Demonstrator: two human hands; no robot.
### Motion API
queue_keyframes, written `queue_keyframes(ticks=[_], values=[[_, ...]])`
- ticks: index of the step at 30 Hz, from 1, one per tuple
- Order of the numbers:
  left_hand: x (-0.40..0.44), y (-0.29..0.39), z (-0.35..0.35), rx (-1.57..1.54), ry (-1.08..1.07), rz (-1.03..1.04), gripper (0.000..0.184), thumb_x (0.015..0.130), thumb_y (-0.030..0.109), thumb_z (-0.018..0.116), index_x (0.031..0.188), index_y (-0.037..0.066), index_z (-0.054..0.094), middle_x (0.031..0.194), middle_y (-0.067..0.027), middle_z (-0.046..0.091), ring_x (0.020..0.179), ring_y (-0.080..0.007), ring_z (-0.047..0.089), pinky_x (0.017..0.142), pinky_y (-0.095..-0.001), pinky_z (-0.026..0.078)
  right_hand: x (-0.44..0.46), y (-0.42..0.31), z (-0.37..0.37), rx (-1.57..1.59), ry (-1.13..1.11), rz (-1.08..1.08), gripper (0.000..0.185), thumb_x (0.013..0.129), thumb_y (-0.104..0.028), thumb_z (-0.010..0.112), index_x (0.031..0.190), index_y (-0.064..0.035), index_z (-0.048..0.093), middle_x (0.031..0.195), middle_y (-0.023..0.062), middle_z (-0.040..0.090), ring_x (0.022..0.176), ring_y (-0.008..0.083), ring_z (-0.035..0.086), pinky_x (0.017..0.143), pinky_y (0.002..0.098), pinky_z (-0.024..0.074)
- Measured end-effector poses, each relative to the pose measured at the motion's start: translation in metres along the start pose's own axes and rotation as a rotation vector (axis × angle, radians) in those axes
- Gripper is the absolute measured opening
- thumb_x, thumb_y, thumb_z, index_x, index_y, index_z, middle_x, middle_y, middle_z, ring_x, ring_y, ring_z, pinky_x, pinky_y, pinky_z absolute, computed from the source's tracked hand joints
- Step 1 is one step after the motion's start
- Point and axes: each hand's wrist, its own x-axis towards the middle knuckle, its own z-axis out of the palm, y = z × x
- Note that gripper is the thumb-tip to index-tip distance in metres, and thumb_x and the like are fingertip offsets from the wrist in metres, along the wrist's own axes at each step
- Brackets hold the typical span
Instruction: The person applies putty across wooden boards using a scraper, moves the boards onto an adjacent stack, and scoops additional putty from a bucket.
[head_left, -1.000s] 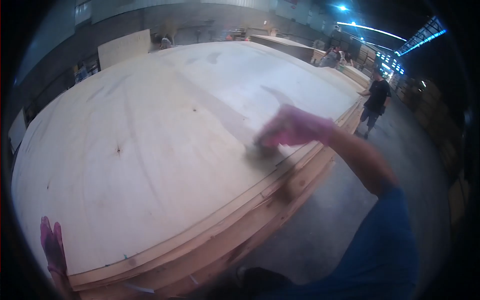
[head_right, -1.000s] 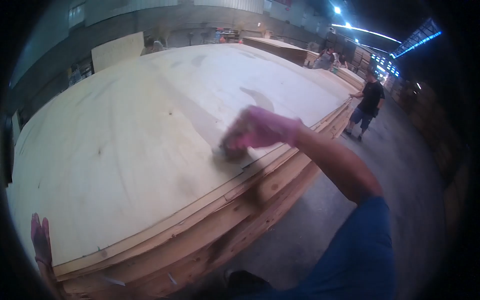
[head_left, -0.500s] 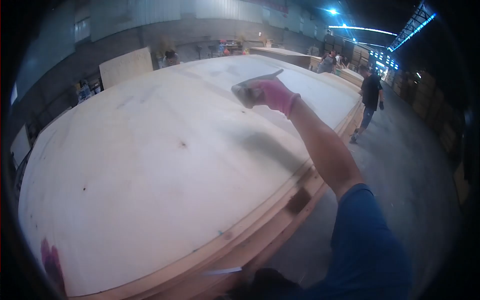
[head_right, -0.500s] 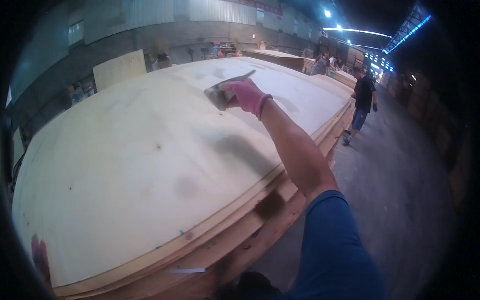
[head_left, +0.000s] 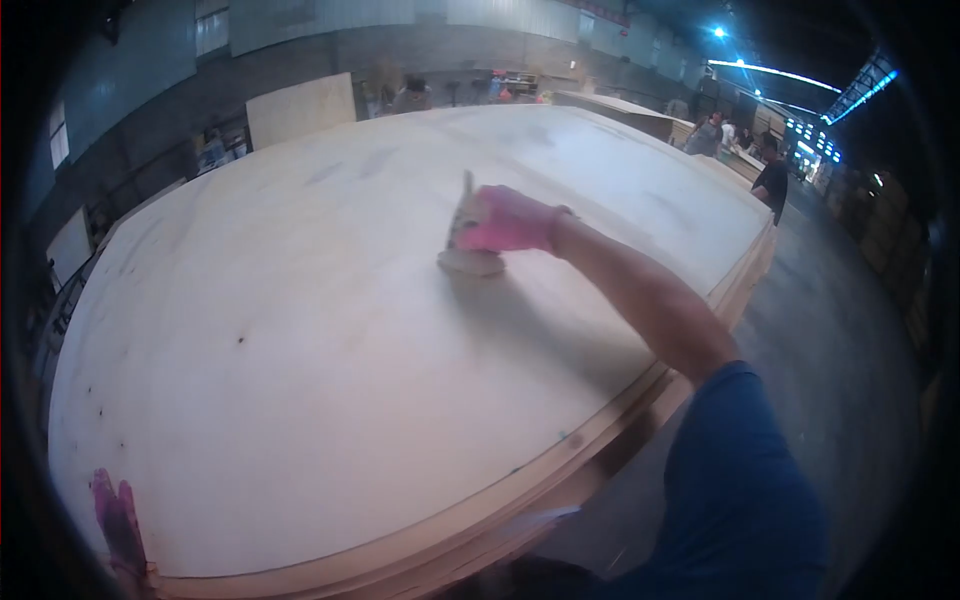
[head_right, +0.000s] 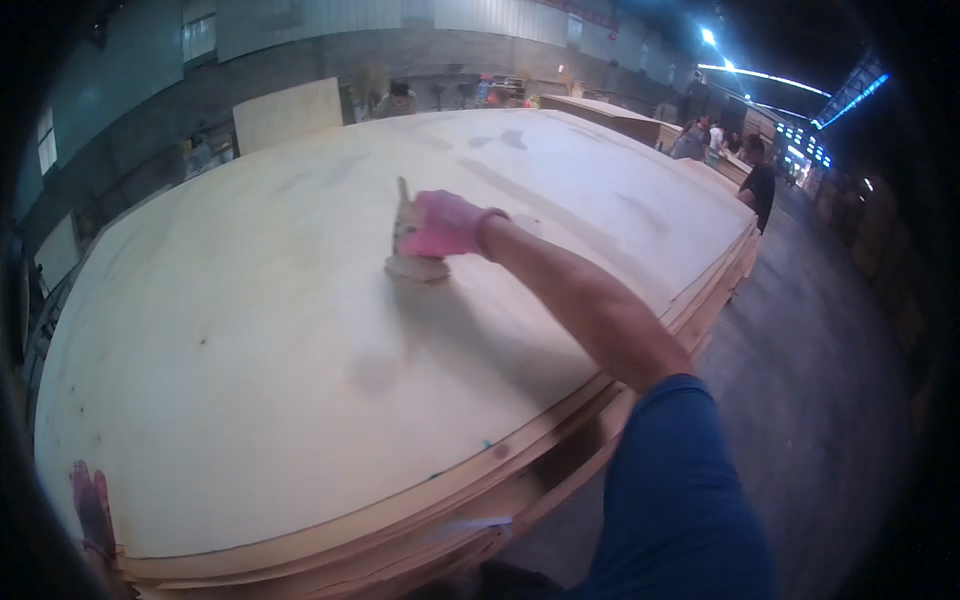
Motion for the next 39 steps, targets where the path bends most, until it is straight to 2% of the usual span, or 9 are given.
queue_keyframes(ticks=[5, 9, 12, 15, 21, 24, 33, 36, 39], values=[[-0.011, 0.081, -0.044, 0.088, 0.043, 0.097, 0.053, 0.098, 0.021, 0.059, 0.138, -0.011, 0.045, 0.141, -0.0308, 0.049, 0.134, -0.0417, 0.046, 0.114, -0.0442, 0.036, -0.014, -0.055, 0.03, 0.027, -0.131, -0.073, 0.027, 0.085, -0.028, 0.068, 0.095, -0.0024, 0.069, 0.114, 0.0139, 0.067, 0.102, 0.0241, 0.064, 0.085, 0.0373, 0.0498], [-0.015, 0.096, -0.064, 0.029, 0.023, 0.204, 0.061, 0.094, 0.025, 0.064, 0.136, -0.015, 0.045, 0.139, -0.0339, 0.049, 0.133, -0.0456, 0.045, 0.115, -0.0465, 0.034, 0.101, -0.118, 0.127, -0.045, 0.01, -0.62, 0.039, 0.081, -0.034, 0.071, 0.097, 0.0009, 0.069, 0.113, 0.0179, 0.068, 0.102, 0.0284, 0.066, 0.085, 0.0391, 0.0512], [-0.019, 0.07, -0.072, 0.082, -0.023, 0.398, 0.064, 0.094, 0.03, 0.062, 0.137, -0.015, 0.045, 0.141, -0.0347, 0.047, 0.135, -0.0462, 0.043, 0.116, -0.0484, 0.031, 0.068, -0.243, 0.144, -0.108, 0.093, -0.404, 0.045, 0.077, -0.041, 0.074, 0.096, -0.0005, 0.07, 0.109, 0.0165, 0.069, 0.101, 0.0304, 0.066, 0.086, 0.0399, 0.0514], [-0.024, 0.011, -0.112, 0.032, -0.11, 0.482, 0.062, 0.097, 0.03, 0.058, 0.138, -0.014, 0.044, 0.144, -0.0345, 0.044, 0.137, -0.0467, 0.041, 0.117, -0.0498, 0.029, 0.005, -0.306, 0.134, -0.197, -0.026, -0.335, 0.039, 0.08, -0.037, 0.073, 0.091, 0.0004, 0.071, 0.092, 0.0142, 0.072, 0.088, 0.0257, 0.069, 0.079, 0.0363, 0.0532], [0.034, -0.228, -0.119, 0.168, -0.145, 0.043, 0.064, 0.101, 0.035, 0.053, 0.144, -0.01, 0.038, 0.147, -0.0312, 0.043, 0.138, -0.0429, 0.04, 0.117, -0.047, 0.03, -0.035, -0.354, 0.151, 0.422, -0.167, -0.251, 0.029, 0.09, -0.027, 0.071, 0.1, 0.0002, 0.072, 0.088, 0.0076, 0.071, 0.08, 0.0139, 0.065, 0.07, 0.0303, 0.0546], [0.06, -0.286, -0.123, 0.165, -0.082, -0.307, 0.06, 0.103, 0.035, 0.05, 0.143, -0.008, 0.041, 0.147, -0.0291, 0.044, 0.137, -0.0412, 0.041, 0.117, -0.0455, 0.032, 0.014, -0.399, 0.176, 0.716, -0.03, -0.299, 0.033, 0.09, -0.026, 0.071, 0.11, 0.001, 0.069, 0.097, 0.0087, 0.07, 0.086, 0.0168, 0.067, 0.075, 0.031, 0.0574], [0.039, -0.374, -0.095, -0.382, 0.058, -0.284, 0.057, 0.104, 0.029, 0.048, 0.148, -0.006, 0.036, 0.15, -0.0235, 0.04, 0.141, -0.0351, 0.036, 0.118, -0.0412, 0.029, 0.253, -0.487, 0.23, 1.202, -0.014, -0.102, 0.032, 0.087, -0.022, 0.072, 0.111, 0.0, 0.069, 0.1, 0.0122, 0.07, 0.095, 0.0221, 0.07, 0.082, 0.0361, 0.0598], [0.065, -0.394, -0.068, -0.876, 0.018, -0.403, 0.062, 0.108, 0.034, 0.039, 0.155, -0.001, 0.021, 0.163, -0.0129, 0.019, 0.151, -0.021, 0.016, 0.124, -0.0365, 0.017, 0.345, -0.47, 0.274, -0.509, 0.147, -0.525, 0.035, 0.08, -0.023, 0.075, 0.109, -0.0027, 0.072, 0.097, 0.0132, 0.073, 0.095, 0.0237, 0.071, 0.079, 0.0376, 0.0582], [0.065, -0.366, -0.087, -0.398, -0.117, -0.416, 0.063, 0.108, 0.035, 0.038, 0.157, 0.0, 0.019, 0.167, -0.0102, 0.014, 0.153, -0.018, 0.012, 0.125, -0.0353, 0.015, 0.411, -0.479, 0.291, -0.502, 0.028, -0.325, 0.027, 0.073, -0.021, 0.069, 0.094, -0.0057, 0.077, 0.098, 0.0188, 0.073, 0.091, 0.033, 0.071, 0.079, 0.0411, 0.0563]])
